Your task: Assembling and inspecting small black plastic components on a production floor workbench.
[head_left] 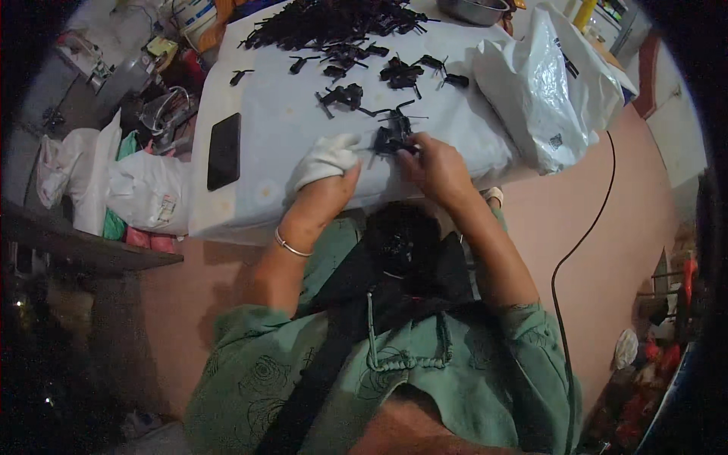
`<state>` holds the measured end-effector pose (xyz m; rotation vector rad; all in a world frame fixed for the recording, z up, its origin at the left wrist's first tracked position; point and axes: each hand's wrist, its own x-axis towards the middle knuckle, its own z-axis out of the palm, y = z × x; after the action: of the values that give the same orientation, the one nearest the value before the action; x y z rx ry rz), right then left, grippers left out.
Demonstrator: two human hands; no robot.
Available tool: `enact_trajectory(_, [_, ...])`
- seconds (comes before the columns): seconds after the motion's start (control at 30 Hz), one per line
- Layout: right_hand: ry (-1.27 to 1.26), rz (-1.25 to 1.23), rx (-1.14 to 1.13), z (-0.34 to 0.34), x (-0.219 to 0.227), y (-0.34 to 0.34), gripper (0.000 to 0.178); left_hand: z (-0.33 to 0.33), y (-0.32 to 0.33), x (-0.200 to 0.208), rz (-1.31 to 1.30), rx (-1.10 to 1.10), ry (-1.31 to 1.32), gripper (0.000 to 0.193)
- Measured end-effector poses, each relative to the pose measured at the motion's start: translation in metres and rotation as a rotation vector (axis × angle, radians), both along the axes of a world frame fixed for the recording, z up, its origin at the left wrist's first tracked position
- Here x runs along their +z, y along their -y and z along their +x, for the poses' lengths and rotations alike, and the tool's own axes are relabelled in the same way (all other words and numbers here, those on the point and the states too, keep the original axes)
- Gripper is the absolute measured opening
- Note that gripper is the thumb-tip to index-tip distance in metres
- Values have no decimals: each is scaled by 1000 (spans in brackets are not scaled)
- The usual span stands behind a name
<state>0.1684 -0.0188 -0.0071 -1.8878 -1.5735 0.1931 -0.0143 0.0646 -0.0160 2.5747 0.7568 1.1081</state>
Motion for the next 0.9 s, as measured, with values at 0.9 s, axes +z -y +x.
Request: enact_trajectory(0.9, [-402, 177, 525, -28, 24, 41, 22, 4, 45, 18, -1044, -364, 301, 32])
